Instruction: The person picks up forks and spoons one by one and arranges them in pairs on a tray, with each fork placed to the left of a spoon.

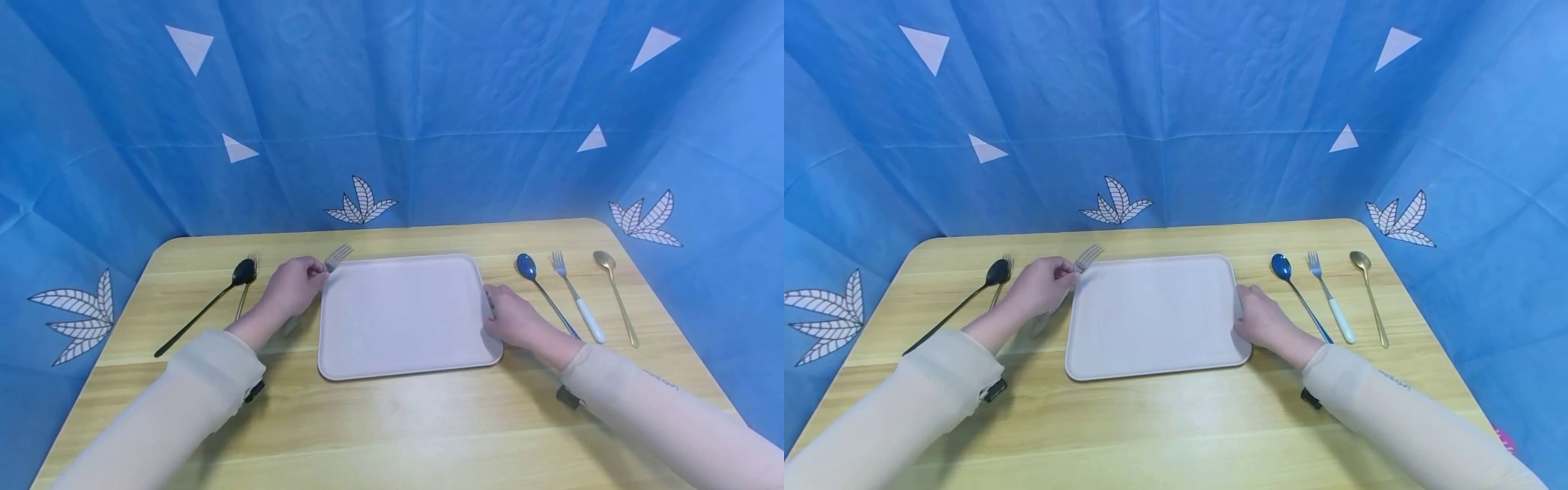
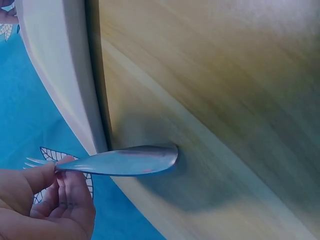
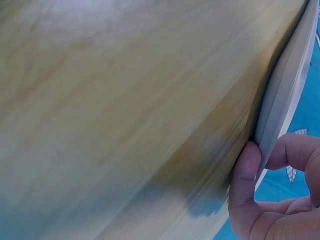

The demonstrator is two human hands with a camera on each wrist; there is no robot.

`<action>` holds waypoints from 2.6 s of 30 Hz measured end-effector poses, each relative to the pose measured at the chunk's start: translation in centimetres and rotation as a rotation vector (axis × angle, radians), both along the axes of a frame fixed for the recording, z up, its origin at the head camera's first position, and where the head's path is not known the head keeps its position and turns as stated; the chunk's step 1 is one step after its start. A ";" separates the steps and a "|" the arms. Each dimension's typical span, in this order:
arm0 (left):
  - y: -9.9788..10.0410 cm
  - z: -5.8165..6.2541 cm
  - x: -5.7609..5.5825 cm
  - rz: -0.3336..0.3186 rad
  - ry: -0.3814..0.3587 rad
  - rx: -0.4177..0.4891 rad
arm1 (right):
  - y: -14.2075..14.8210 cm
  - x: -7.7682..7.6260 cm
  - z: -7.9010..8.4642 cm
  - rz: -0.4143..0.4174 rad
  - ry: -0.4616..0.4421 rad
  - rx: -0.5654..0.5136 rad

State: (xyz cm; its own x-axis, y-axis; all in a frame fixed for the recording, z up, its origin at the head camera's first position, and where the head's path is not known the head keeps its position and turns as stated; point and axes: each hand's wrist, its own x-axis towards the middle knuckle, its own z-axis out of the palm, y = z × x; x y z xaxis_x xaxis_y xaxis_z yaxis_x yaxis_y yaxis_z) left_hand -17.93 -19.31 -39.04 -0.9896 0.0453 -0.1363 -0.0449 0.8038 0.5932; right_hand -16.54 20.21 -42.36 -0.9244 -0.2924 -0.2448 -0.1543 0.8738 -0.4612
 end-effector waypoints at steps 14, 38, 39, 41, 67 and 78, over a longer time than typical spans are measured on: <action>0.3 0.5 0.7 -0.005 -0.052 0.068 | 0.0 0.0 0.0 0.013 0.017 0.000; 2.4 -1.1 0.7 0.185 -0.281 0.493 | 0.1 0.2 0.1 0.012 0.025 0.006; 2.5 -1.2 0.7 0.197 -0.288 0.509 | 0.1 0.3 0.1 0.010 0.026 0.005; 2.7 -1.3 0.7 0.223 -0.304 0.527 | 0.1 0.2 0.0 0.008 0.026 0.004; 3.9 -1.9 1.3 0.244 -0.242 0.182 | 0.1 0.1 -0.3 -0.011 0.007 -0.011; 4.3 -2.0 1.6 0.180 -0.165 0.064 | 0.2 0.1 -0.2 -0.012 0.008 -0.013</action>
State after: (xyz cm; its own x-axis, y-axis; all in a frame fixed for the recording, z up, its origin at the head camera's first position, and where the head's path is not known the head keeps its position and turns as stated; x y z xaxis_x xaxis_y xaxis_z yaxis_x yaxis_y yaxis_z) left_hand -16.38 -15.02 -41.03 -0.9473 -0.1158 -0.2988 -0.2840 0.7351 0.6156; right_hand -16.42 20.36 -42.58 -0.9299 -0.2841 -0.2335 -0.1474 0.8696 -0.4712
